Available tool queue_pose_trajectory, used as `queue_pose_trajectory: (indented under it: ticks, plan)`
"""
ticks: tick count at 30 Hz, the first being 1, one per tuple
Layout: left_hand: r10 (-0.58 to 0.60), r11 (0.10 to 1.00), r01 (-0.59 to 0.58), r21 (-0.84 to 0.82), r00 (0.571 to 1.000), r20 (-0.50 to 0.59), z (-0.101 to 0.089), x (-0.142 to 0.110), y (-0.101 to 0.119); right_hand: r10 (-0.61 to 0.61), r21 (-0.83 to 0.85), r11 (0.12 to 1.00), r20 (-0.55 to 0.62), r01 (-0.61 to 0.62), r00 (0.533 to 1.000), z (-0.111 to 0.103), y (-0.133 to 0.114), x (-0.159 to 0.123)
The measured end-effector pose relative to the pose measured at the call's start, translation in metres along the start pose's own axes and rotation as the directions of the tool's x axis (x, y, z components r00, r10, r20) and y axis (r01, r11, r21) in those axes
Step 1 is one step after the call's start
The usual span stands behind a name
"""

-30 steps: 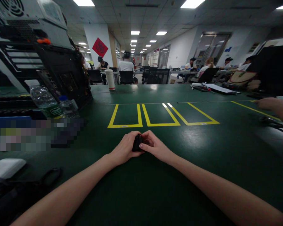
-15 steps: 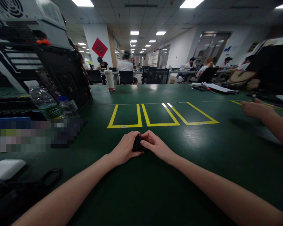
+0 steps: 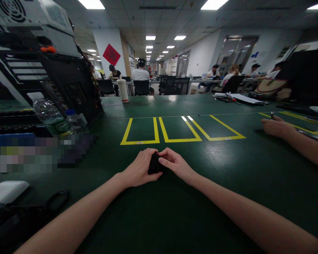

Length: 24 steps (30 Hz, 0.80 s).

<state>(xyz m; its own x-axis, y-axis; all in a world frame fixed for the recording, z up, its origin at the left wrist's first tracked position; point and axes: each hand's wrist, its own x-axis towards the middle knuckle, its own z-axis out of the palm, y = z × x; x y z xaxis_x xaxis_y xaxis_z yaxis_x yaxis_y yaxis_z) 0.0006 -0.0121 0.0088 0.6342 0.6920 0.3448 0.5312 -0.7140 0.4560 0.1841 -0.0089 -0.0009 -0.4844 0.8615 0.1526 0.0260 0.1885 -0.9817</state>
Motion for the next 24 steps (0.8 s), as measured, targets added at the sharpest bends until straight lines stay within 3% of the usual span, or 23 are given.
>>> queue_pose_trajectory:
  ticks: [8, 14, 24]
  plan:
    - [0.005, 1.000, -0.005, 0.010, 1.000, 0.005, -0.0004, -0.0002, 0.0012, 0.070, -0.029, 0.997, 0.013, -0.069, 0.997, -0.0018, 0.0010, 0.0015]
    - [0.009, 1.000, -0.009, 0.017, 1.000, 0.001, 0.0005, -0.0005, 0.0010, -0.008, 0.081, 0.997, 0.092, 0.001, 0.996, -0.0042, -0.0006, 0.0009]
    - [0.011, 1.000, -0.011, 0.018, 1.000, -0.006, 0.0008, -0.0006, 0.0009, 0.023, 0.056, 0.998, 0.035, -0.025, 0.999, -0.0017, 0.0028, 0.0013]
